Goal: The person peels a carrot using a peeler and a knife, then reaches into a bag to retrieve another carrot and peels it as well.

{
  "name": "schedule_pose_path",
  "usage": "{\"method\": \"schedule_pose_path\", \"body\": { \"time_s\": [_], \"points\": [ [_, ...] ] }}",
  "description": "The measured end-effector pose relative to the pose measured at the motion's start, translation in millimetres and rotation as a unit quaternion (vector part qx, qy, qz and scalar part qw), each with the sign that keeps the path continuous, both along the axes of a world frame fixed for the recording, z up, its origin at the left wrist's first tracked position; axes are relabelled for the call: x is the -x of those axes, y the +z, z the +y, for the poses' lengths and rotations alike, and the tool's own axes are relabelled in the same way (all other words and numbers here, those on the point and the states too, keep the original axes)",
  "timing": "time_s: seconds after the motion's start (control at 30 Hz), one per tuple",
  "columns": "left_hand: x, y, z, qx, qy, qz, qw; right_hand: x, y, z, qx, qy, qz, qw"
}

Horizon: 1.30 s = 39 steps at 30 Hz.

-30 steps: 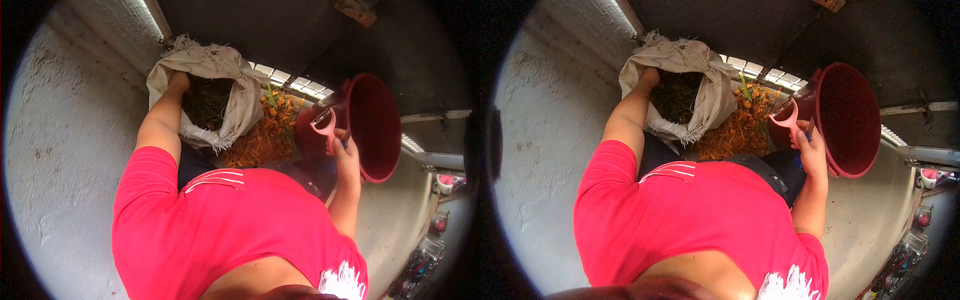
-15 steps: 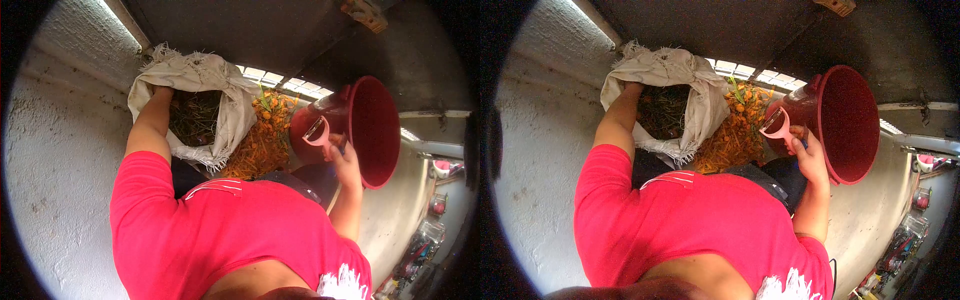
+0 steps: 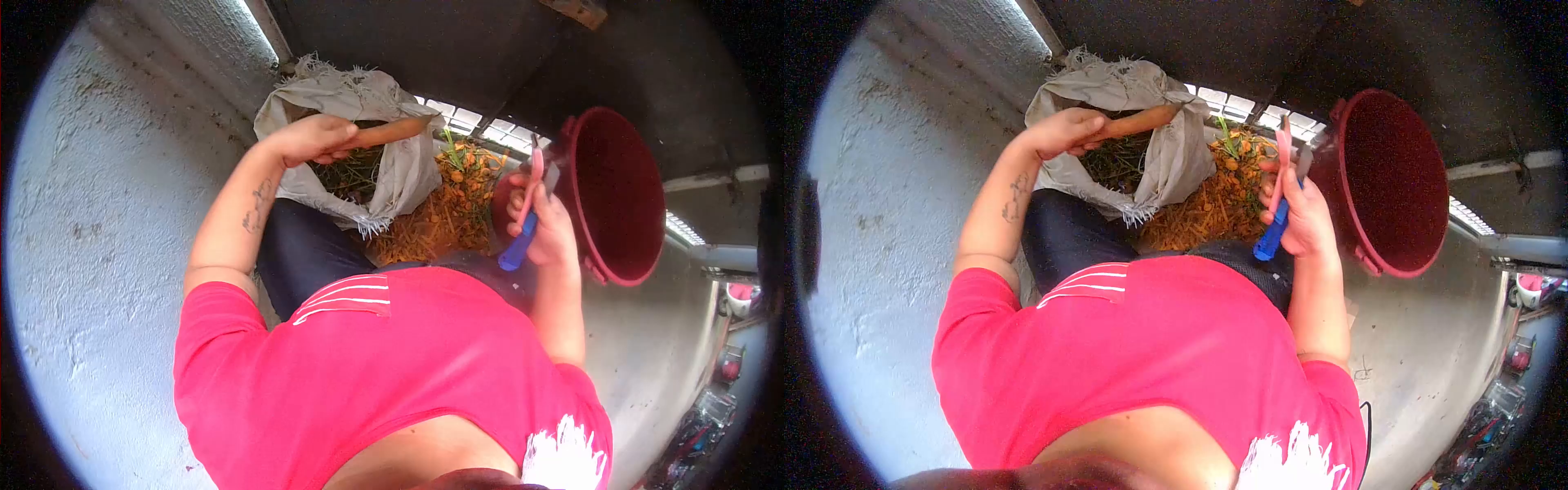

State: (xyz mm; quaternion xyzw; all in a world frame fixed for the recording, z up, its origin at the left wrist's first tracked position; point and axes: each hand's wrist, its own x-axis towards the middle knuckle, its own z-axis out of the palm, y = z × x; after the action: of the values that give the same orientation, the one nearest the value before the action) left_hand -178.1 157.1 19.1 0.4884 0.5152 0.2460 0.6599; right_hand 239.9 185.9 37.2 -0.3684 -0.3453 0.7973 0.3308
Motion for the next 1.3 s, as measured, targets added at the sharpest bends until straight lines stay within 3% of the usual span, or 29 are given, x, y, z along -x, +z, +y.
{"method": "schedule_pose_path", "body": {
  "time_s": [0.13, 0.23, 0.3, 0.47, 0.53, 0.6, 0.7, 0.83, 1.0, 1.1, 1.2, 1.27, 1.3],
  "points": [
    [-70, 10, -42, -0.08, -0.015, -0.224, 0.971, 1, 15, -30, -0.002, 0.02, 0.034, 0.999],
    [-124, -6, -69, -0.04, 0.035, -0.439, 0.897, 6, 26, -54, -0.043, 0.011, -0.09, 0.995],
    [-157, 9, -87, -0.052, 0.066, -0.434, 0.897, 9, 14, -68, -0.112, 0.041, -0.165, 0.979],
    [-190, 0, -106, -0.132, 0.07, -0.375, 0.915, 11, 18, -95, -0.171, 0.012, -0.165, 0.971],
    [-193, 2, -108, -0.107, 0.064, -0.42, 0.899, 7, 17, -97, -0.203, 0.002, -0.152, 0.967],
    [-192, 0, -107, -0.066, 0.063, -0.492, 0.866, 7, 20, -102, -0.197, 0.0, -0.157, 0.968],
    [-196, -1, -109, -0.049, 0.155, -0.469, 0.868, 6, 16, -106, -0.151, 0.011, -0.119, 0.981],
    [-210, 8, -117, -0.182, 0.213, -0.422, 0.862, 13, 25, -114, -0.05, 0.014, -0.074, 0.996],
    [-217, 14, -123, -0.195, 0.187, -0.448, 0.852, 14, 21, -112, -0.068, 0.025, -0.086, 0.994],
    [-212, 23, -122, -0.232, 0.158, -0.405, 0.87, 11, 27, -110, -0.131, 0.049, -0.1, 0.985],
    [-188, 56, -131, -0.233, 0.04, -0.294, 0.926, 4, 29, -104, -0.21, -0.006, -0.12, 0.97],
    [-161, 55, -134, -0.15, -0.025, -0.406, 0.901, -8, 31, -95, -0.275, -0.029, -0.113, 0.954],
    [-154, 54, -134, -0.067, -0.051, -0.5, 0.862, -12, 31, -91, -0.316, -0.04, -0.13, 0.939]
  ]
}}
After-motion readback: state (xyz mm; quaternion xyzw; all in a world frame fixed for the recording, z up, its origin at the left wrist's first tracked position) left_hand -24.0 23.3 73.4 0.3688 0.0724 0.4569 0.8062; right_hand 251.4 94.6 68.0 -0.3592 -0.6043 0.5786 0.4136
